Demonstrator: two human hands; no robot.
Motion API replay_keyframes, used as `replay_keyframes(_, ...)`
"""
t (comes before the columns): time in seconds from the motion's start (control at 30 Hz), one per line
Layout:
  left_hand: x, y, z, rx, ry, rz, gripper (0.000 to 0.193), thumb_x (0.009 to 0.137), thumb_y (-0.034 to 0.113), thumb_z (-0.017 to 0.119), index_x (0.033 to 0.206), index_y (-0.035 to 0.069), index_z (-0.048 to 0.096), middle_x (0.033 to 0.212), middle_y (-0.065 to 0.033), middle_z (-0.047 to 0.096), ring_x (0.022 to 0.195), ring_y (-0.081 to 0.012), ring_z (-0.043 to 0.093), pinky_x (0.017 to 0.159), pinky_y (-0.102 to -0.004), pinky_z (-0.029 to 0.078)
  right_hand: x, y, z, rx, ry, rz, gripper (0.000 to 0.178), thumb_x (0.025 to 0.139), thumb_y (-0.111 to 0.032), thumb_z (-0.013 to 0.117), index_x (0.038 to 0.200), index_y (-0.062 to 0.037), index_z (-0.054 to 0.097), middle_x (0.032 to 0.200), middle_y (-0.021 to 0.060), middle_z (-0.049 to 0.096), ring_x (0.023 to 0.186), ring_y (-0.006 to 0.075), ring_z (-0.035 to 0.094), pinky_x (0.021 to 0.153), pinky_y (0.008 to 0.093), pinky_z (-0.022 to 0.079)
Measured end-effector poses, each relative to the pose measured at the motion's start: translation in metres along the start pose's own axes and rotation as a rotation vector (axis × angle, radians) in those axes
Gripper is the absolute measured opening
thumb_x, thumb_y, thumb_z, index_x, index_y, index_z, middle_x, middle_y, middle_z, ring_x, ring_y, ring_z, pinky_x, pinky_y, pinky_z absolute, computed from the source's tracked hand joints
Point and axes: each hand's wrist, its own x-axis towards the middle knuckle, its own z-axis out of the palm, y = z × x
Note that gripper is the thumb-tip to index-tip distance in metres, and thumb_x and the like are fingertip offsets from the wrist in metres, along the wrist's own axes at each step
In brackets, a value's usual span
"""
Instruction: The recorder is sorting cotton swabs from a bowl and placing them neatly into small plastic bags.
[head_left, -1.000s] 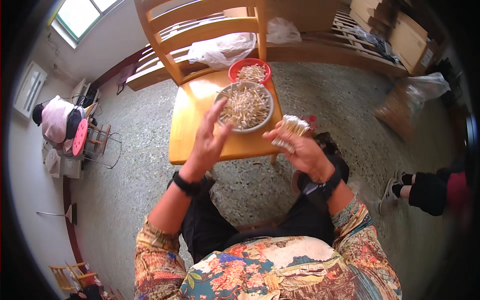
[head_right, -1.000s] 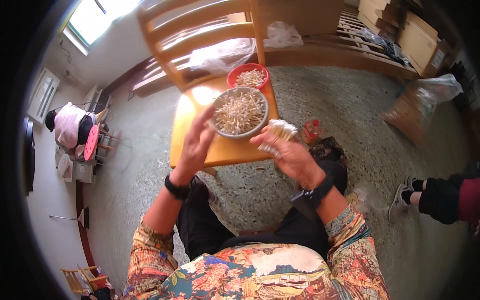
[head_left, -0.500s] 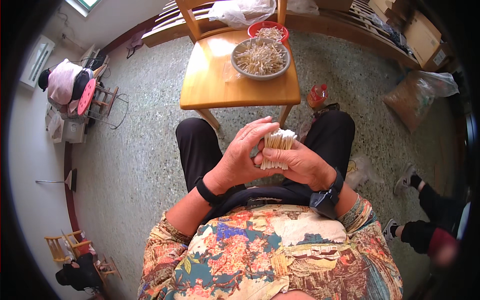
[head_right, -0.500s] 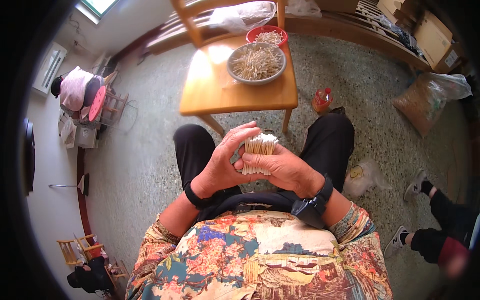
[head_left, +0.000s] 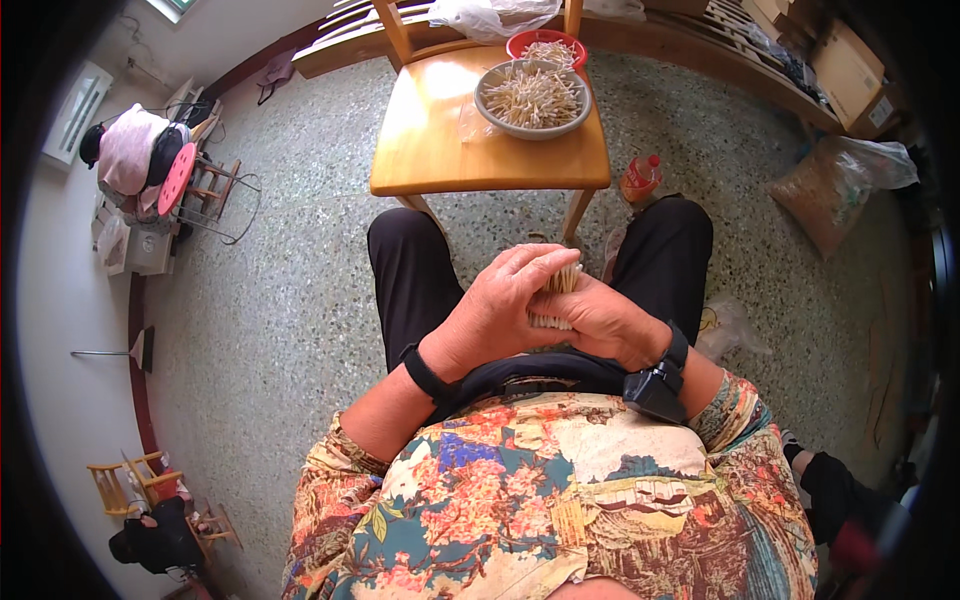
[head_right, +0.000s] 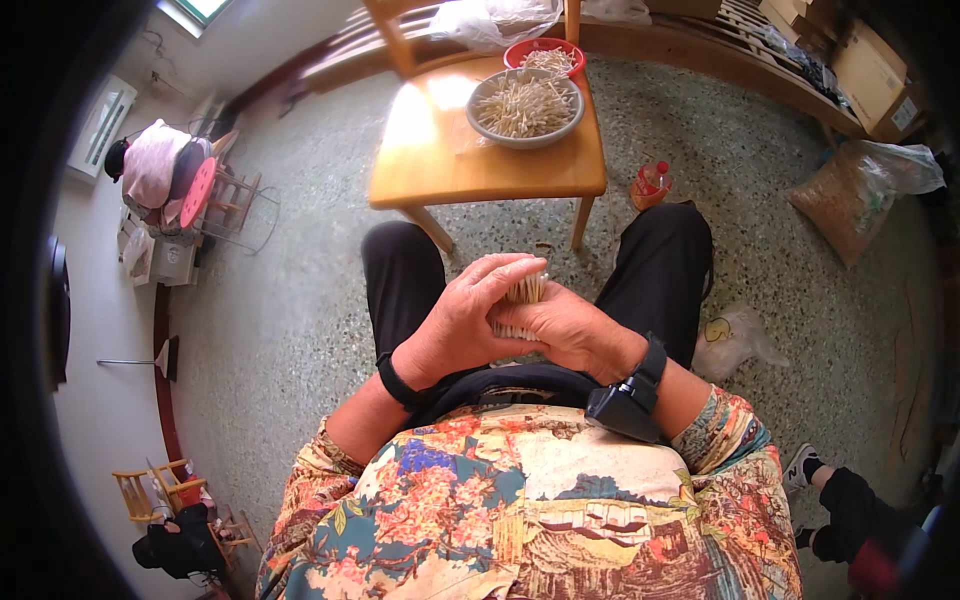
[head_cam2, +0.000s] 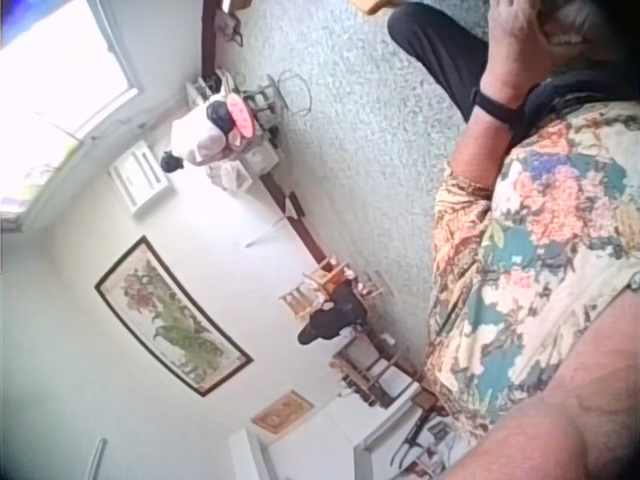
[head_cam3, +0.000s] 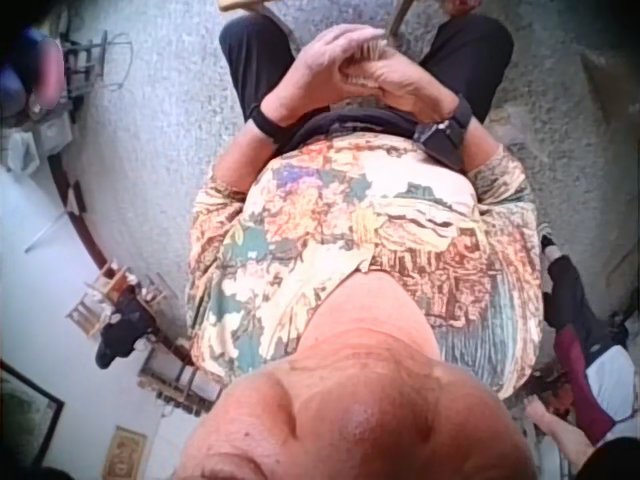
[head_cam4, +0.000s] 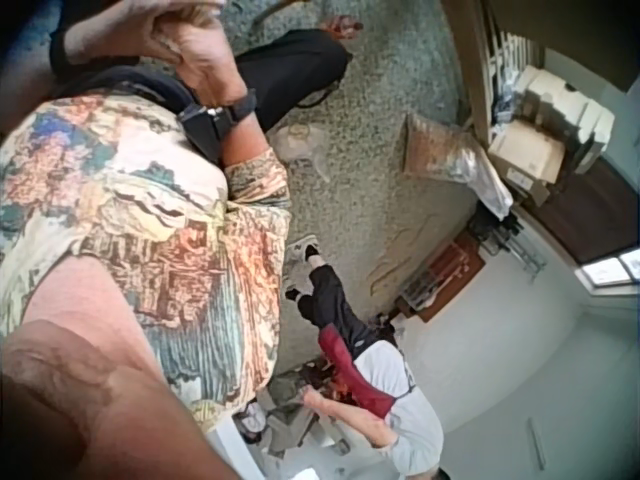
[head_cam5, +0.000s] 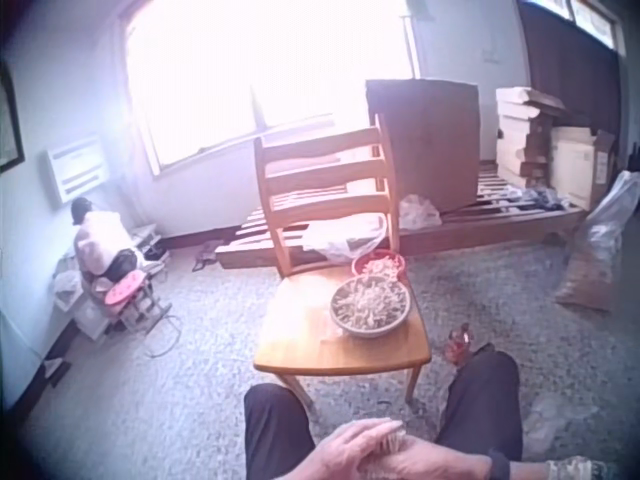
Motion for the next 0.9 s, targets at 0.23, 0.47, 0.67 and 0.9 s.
replay_keyframes(0.23,0.005,0.003,-0.003,0.096,0.035,0.099,0.079,0.06,0.02,0.085,0.13,0.009,0.051,0.123,-0.0152,0.057,0.117,-0.0337,0.053,0.101,-0.0427,0.043,0.002,-0.008,0.0,-0.105,-0.071,0.012,0.027,0.092,-0.007,0.062,0.119,-0.0034,0.055,0.112,0.0064,0.059,0.103,0.0148,0.058,0.086,0.029,0.052)
replay_keyframes(0.47,0.001,-0.005,0.005,-0.009,0.027,0.017,0.083,0.061,0.022,0.087,0.133,0.007,0.05,0.131,-0.0156,0.053,0.122,-0.0334,0.051,0.103,-0.0417,0.041,0.012,0.002,-0.024,-0.287,-0.059,0.003,0.022,0.09,-0.008,0.064,0.111,-0.0017,0.06,0.101,0.0074,0.063,0.096,0.0161,0.061,0.076,0.0302,0.053)
replay_keyframes(0.67,0.008,-0.08,-0.034,-0.203,0.39,-0.283,0.048,0.088,0.017,0.068,0.129,-0.002,0.053,0.121,-0.012,0.061,0.112,-0.018,0.058,0.094,-0.0304,0.046,0.004,-0.012,-0.059,-0.026,0.047,-0.001,0.014,0.096,-0.021,0.06,0.101,-0.008,0.06,0.094,0.0015,0.065,0.09,0.016,0.065,0.08,0.0328,0.055)
replay_keyframes(0.9,0.067,-0.212,-0.08,-0.06,0.589,-0.505,0.019,0.093,0.011,0.059,0.105,0.0,0.069,0.088,-0.0102,0.071,0.074,-0.0129,0.064,0.065,-0.0266,0.051,0.013,0.008,-0.08,0.154,0.165,0.001,0.017,0.095,-0.024,0.061,0.105,-0.011,0.058,0.089,0.0016,0.065,0.09,0.0175,0.066,0.077,0.031,0.057)
